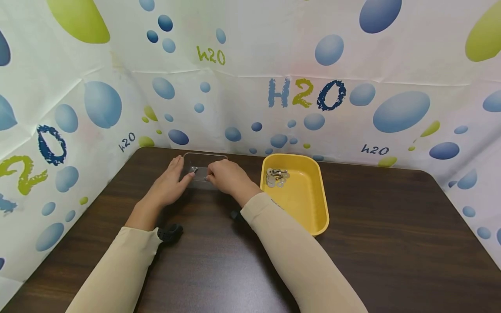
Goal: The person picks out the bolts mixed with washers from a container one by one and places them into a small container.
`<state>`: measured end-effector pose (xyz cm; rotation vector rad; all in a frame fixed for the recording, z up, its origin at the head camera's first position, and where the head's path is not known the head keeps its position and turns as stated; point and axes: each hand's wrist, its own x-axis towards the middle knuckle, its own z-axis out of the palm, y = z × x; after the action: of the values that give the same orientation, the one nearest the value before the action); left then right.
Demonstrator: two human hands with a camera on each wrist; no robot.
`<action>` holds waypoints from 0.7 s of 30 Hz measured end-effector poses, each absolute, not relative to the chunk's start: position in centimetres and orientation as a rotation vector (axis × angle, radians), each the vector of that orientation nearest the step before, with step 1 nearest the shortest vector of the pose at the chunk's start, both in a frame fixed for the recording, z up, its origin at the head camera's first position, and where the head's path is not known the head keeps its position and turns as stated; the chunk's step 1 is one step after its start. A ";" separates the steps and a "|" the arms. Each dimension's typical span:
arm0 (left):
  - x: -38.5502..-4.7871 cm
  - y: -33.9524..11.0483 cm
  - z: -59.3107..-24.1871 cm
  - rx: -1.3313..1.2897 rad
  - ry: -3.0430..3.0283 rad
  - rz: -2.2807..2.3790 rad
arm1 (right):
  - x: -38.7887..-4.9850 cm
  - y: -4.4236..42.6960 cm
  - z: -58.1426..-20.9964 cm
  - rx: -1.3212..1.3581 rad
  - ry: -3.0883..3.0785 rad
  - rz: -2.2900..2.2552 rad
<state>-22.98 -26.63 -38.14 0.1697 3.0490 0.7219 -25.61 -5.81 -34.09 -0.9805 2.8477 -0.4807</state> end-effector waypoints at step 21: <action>-23.0 -26.5 -38.3 0.174 3.068 0.725 | -25.5 -6.1 -34.1 -1.027 2.829 -0.263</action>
<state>-23.02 -26.47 -38.25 0.1737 3.0684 0.7252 -25.49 -6.09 -34.13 -1.0271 2.8286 -0.2632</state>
